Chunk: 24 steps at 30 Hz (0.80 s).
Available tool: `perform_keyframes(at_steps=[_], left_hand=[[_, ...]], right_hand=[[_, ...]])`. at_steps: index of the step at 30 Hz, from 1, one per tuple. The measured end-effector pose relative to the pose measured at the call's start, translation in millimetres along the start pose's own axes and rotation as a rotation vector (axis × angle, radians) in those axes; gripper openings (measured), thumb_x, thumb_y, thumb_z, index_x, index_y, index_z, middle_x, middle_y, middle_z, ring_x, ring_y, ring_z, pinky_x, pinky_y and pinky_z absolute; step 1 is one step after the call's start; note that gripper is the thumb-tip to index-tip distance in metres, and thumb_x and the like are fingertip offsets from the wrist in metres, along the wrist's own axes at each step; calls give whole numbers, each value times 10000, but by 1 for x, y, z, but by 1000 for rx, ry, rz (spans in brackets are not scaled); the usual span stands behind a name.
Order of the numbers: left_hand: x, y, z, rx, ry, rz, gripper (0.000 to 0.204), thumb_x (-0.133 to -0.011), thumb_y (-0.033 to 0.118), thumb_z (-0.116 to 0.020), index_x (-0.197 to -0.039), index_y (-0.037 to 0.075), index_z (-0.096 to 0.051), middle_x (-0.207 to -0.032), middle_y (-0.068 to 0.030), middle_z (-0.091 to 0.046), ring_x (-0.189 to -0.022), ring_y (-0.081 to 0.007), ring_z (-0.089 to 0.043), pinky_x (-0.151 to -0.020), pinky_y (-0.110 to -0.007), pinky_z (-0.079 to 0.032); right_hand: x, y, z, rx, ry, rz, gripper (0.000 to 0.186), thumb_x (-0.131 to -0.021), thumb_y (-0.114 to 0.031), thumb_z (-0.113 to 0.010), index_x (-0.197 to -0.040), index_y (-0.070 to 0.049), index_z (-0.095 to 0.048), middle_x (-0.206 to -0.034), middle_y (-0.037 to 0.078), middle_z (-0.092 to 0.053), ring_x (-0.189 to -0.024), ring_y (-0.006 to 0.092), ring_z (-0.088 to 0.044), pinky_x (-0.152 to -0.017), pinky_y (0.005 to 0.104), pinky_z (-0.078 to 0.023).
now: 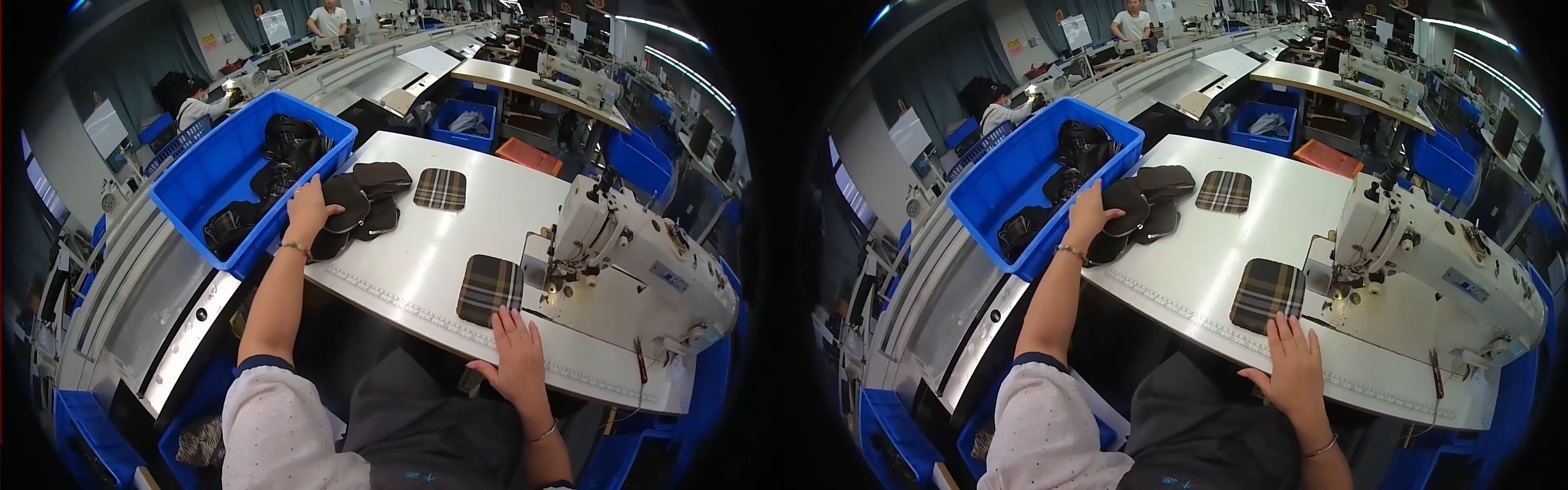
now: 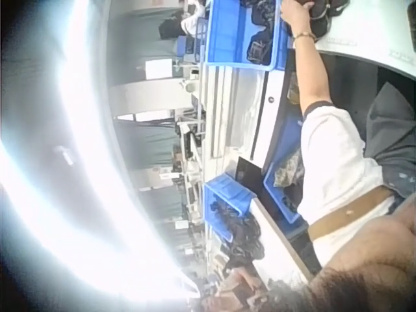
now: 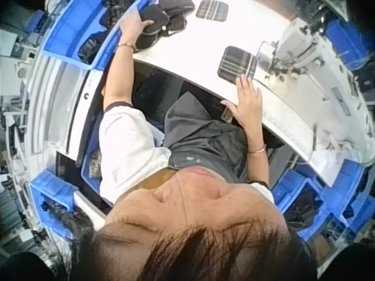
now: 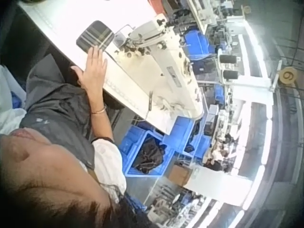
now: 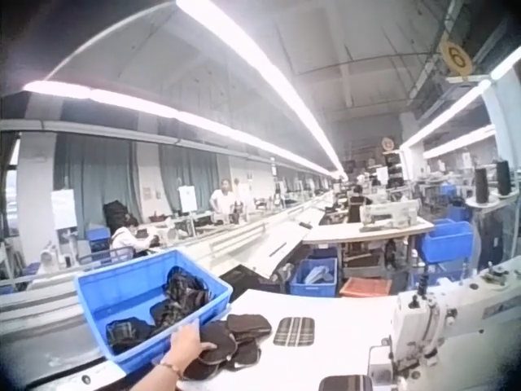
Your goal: Sewing small black fabric or leather pouches using an industrial sewing machine in a workshop environment.
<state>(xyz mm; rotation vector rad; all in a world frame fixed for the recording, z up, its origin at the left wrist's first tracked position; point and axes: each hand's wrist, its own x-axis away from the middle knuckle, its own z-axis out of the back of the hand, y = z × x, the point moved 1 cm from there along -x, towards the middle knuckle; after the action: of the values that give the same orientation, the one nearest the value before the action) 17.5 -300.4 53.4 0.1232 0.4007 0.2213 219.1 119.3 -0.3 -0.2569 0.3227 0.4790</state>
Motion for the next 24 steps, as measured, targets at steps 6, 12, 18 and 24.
perform_keyframes(at_steps=[6, 12, 18, 24], left_hand=[[3, -4, 5, -30, 96, -51, 742, -610, 433, -849, -1140, 14, -540, -1042, -149, -627, -1039, -335, -593, -814, -416, -517], [43, 42, 76, 137, 370, -213, 382, -708, 292, -821, -864, 0, -630, -801, -93, -643, -768, -258, -642, -667, -375, -509], [186, 118, 102, 1538, -71, -87, 229, -772, 50, -759, -975, -19, -679, -895, -30, -687, -804, -95, -621, -742, -246, -509], [288, 125, 34, 1849, -726, 27, 456, -809, 181, -756, -1181, -26, -592, -1120, -59, -643, -1025, -113, -565, -898, -271, -456]], right_hand=[[0, -4, 0, 14, 63, 12, 841, -746, -589, -640, -1312, 14, -486, -1377, 174, -477, -1280, 354, -438, -1061, 515, -301], [1, -4, 6, -72, 111, 0, 765, -753, -548, -667, -1278, -8, -529, -1345, 172, -505, -1258, 361, -455, -1064, 523, -298], [18, -21, 1, -1288, 179, -97, 528, -916, -395, -590, -1243, 18, -546, -1166, 153, -620, -1126, 246, -571, -976, 340, -418], [49, -45, 0, -1885, 69, -503, 186, -969, -221, -544, -941, -39, -574, -800, -59, -496, -697, 10, -364, -622, 161, -308]])
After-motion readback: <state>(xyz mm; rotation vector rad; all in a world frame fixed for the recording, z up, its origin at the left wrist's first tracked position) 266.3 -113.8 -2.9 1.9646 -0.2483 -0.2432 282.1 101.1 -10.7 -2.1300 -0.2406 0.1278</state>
